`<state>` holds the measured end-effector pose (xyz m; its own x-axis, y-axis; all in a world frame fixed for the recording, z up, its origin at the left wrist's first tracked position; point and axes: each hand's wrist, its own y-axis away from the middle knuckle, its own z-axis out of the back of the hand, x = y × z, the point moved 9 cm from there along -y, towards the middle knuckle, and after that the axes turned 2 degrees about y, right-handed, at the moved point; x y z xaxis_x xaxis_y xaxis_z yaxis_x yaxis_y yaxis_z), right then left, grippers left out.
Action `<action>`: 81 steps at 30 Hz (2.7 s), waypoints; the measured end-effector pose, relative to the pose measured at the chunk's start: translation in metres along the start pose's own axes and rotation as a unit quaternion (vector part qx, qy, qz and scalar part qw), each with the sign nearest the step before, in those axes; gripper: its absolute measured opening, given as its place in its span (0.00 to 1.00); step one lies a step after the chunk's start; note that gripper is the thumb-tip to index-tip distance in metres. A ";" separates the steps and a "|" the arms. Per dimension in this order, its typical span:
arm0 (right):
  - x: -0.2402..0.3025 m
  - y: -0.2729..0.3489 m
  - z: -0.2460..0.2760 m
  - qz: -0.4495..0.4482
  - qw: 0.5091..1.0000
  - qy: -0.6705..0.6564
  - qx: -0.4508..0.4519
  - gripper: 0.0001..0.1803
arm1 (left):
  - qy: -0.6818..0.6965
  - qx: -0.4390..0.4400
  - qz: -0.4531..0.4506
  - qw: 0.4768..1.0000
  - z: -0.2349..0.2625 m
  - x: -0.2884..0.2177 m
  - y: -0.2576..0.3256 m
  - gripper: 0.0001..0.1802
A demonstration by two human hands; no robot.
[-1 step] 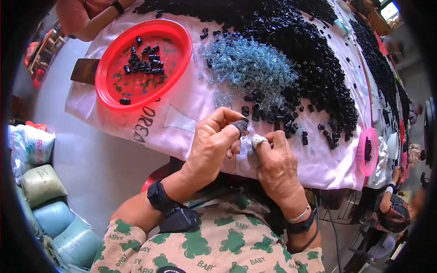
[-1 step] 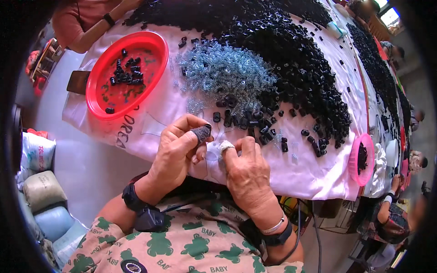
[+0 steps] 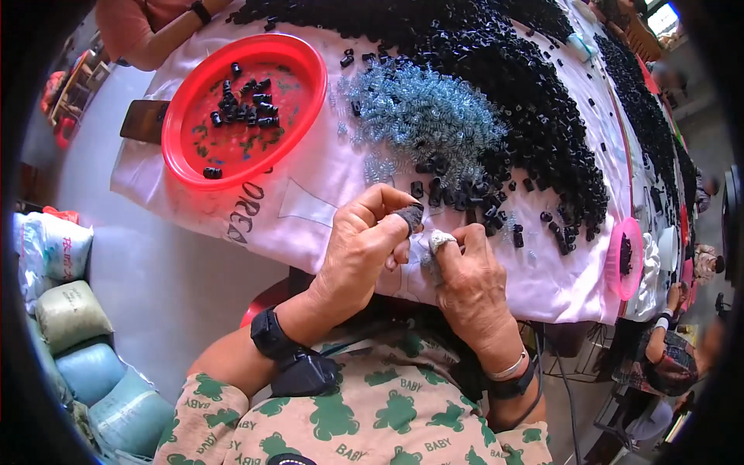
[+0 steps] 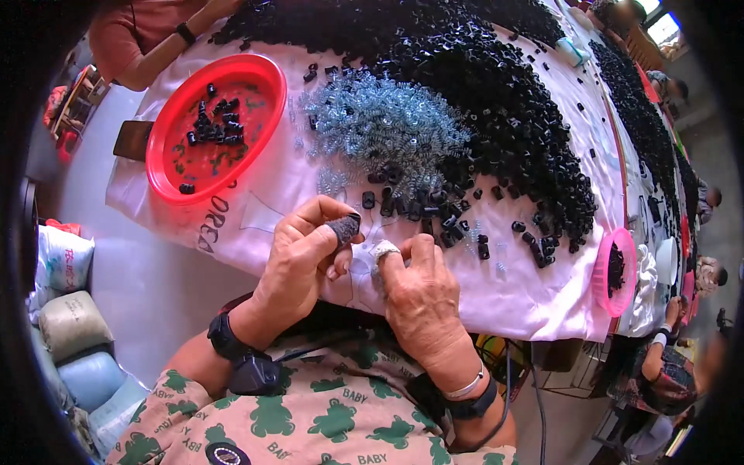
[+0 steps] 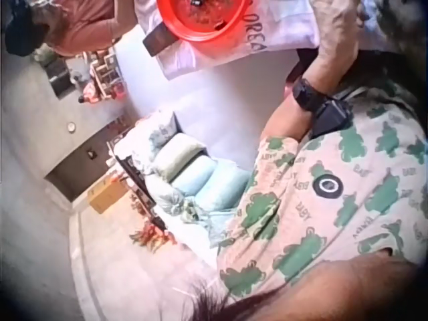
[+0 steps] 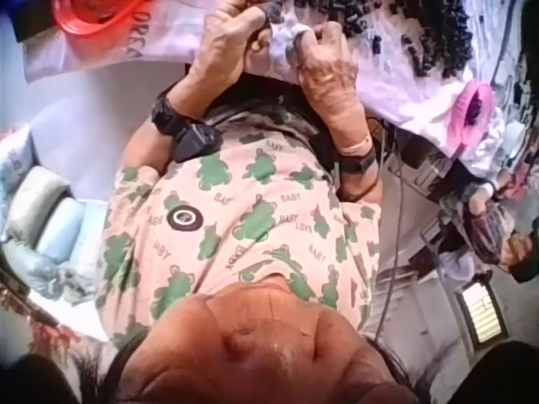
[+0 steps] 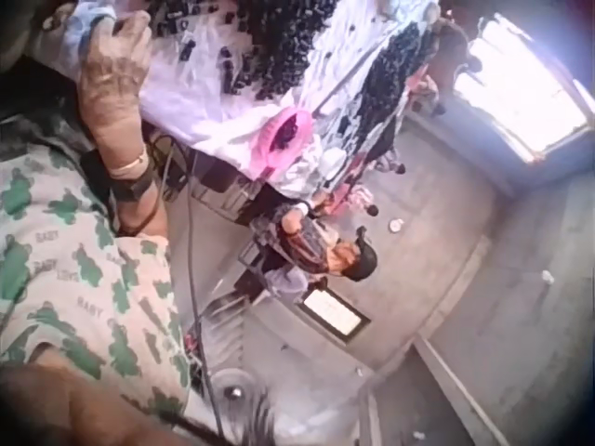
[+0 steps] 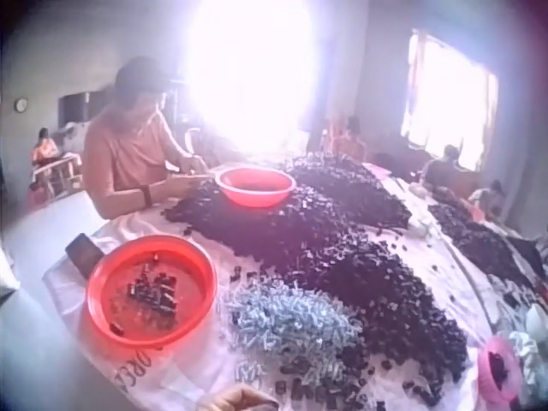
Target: Sorting and inspecting small black and white plastic components at a workshop table.
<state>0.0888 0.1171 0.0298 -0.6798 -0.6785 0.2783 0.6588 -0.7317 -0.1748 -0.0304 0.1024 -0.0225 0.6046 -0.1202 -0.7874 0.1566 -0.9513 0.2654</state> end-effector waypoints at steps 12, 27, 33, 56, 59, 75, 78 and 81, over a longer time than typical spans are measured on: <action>-0.031 0.024 0.050 -0.053 0.956 -0.254 -0.134 0.16 | -0.178 0.181 0.052 0.966 -0.042 0.016 0.018 0.12; -0.002 0.023 0.050 0.032 0.987 -0.123 -0.096 0.21 | -0.305 0.169 -0.062 0.935 -0.048 0.005 0.019 0.15; 0.004 0.020 0.048 0.035 0.992 -0.098 -0.066 0.20 | -0.384 0.155 -0.083 0.906 -0.048 -0.002 0.018 0.12; -0.020 0.033 0.049 -0.016 0.958 -0.255 -0.131 0.26 | -0.091 0.167 0.138 0.972 -0.044 0.030 0.020 0.10; -0.019 0.034 0.046 -0.022 0.955 -0.266 -0.131 0.27 | -0.074 0.148 0.152 0.974 -0.042 0.033 0.020 0.10; -0.025 0.037 0.039 -0.055 0.945 -0.306 -0.099 0.27 | -0.089 0.123 0.137 0.979 -0.039 0.036 0.019 0.10; -0.028 0.039 0.038 -0.065 0.939 -0.320 -0.112 0.27 | -0.091 0.125 0.135 0.979 -0.040 0.034 0.019 0.10; -0.027 0.039 0.039 -0.058 0.944 -0.304 -0.112 0.28 | -0.094 0.125 0.130 0.979 -0.039 0.034 0.019 0.10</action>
<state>0.1450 0.1092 0.0526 -0.3880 -0.4809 0.7862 0.4601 -0.8402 -0.2869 0.0234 0.0914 -0.0229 0.4405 -0.3958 -0.8058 -0.1939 -0.9183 0.3451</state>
